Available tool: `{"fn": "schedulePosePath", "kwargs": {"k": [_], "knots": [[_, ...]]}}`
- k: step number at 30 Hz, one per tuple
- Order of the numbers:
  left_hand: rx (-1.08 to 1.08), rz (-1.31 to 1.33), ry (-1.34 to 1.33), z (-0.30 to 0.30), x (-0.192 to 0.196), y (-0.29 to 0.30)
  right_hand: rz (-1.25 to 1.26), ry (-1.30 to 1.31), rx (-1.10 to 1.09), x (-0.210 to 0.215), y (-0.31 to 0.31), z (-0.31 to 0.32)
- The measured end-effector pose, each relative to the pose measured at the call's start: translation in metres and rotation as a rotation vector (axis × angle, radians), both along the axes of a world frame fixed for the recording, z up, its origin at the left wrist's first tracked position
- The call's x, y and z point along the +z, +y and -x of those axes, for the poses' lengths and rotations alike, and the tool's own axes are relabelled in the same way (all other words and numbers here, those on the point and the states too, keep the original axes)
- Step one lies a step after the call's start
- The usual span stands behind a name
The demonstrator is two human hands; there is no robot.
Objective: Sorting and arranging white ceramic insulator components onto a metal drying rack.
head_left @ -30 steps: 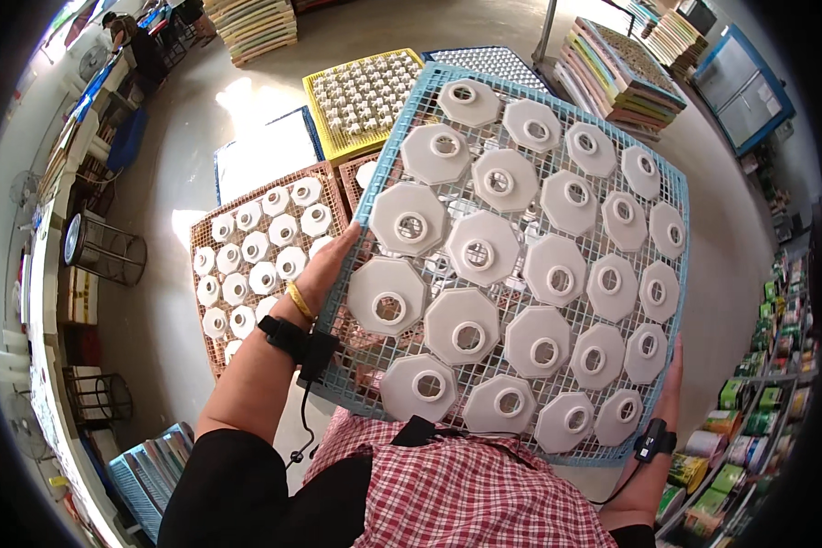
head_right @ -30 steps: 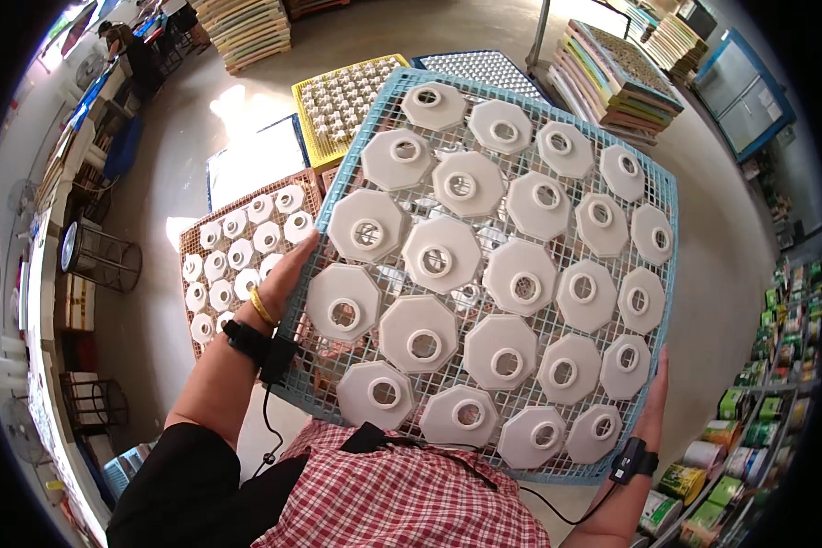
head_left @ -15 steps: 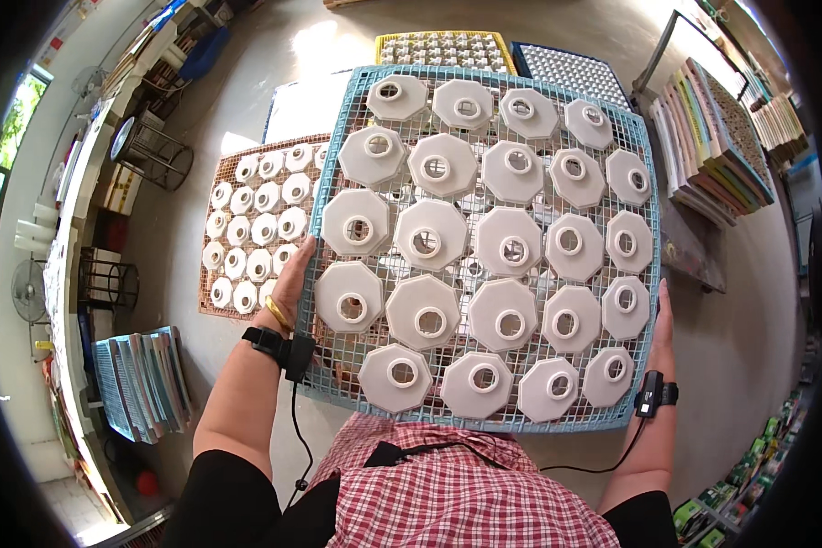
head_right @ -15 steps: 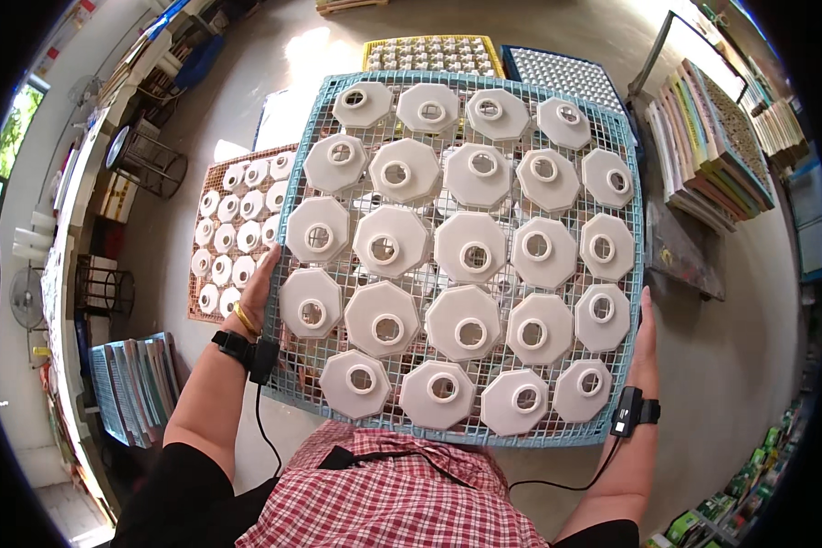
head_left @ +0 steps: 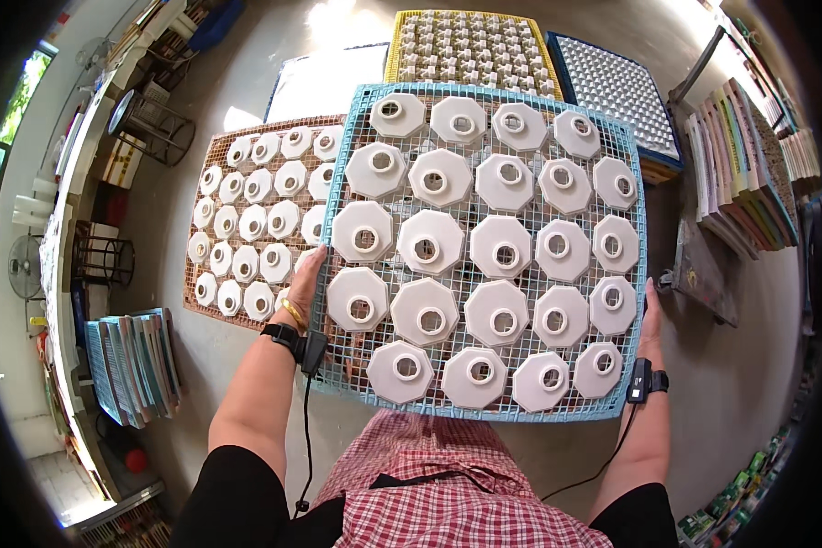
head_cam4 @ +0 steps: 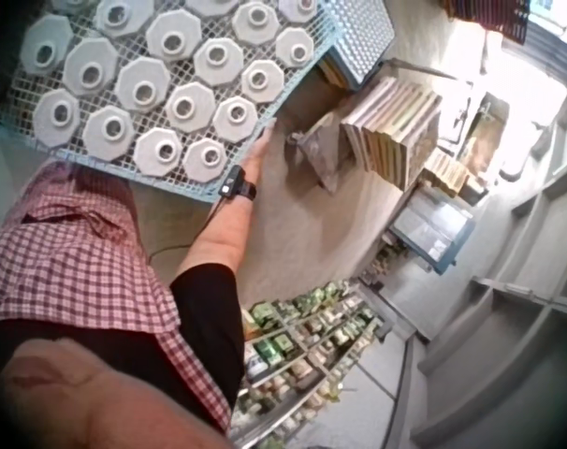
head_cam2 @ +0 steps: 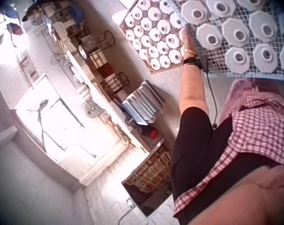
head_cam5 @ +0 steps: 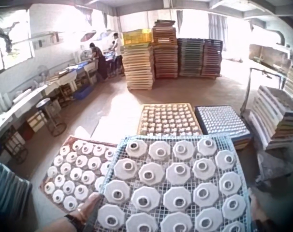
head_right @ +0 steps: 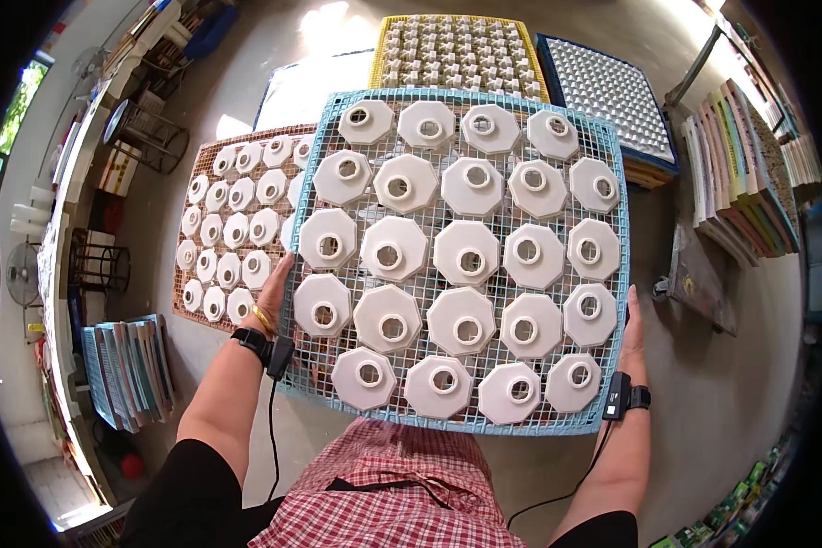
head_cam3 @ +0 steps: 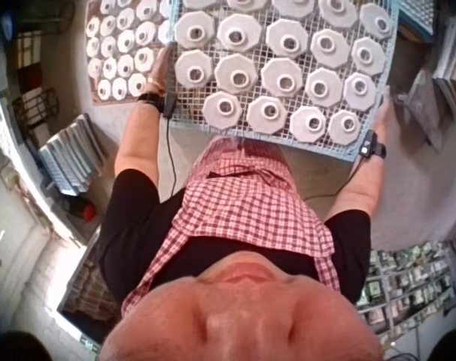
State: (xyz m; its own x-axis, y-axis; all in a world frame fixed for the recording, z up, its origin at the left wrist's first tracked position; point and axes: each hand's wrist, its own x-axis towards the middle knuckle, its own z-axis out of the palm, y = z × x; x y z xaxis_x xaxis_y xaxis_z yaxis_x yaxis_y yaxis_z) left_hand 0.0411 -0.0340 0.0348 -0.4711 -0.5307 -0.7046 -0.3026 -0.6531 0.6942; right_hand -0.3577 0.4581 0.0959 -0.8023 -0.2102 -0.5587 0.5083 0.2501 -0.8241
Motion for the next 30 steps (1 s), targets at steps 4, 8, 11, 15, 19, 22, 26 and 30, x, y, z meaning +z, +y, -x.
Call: {"fn": "schedulePosePath", "kwargs": {"k": [4,8,11,15,19,22,26,30], "knots": [[0.0,0.254,-0.045,0.002,0.0,0.008,-0.032,0.076,-0.012,0.007,-0.001,-0.003],[-0.063,-0.065,-0.019,0.018,0.037,0.005,-0.042,0.054,0.012,0.004,-0.005,0.009],[-0.014,-0.133,-0.024,0.015,0.028,0.009,-0.011,-0.035,-0.024,0.001,0.007,0.013],[0.027,-0.099,-0.028,-0.007,-0.009,-0.004,0.032,-0.04,-0.01,-0.003,-0.002,0.007],[0.037,-0.355,-0.042,0.01,0.014,-0.015,0.091,-0.253,-0.01,0.014,-0.02,0.0],[-0.09,0.031,-0.073,-0.021,-0.03,-0.016,0.104,-0.286,0.027,-0.004,-0.015,-0.007],[-0.088,0.005,-0.078,-0.001,0.012,0.002,0.088,-0.22,-0.043,-0.026,-0.003,-0.001],[-0.155,0.141,-0.182,-0.01,-0.01,0.001,0.074,-0.223,-0.015,-0.041,0.005,-0.002]]}}
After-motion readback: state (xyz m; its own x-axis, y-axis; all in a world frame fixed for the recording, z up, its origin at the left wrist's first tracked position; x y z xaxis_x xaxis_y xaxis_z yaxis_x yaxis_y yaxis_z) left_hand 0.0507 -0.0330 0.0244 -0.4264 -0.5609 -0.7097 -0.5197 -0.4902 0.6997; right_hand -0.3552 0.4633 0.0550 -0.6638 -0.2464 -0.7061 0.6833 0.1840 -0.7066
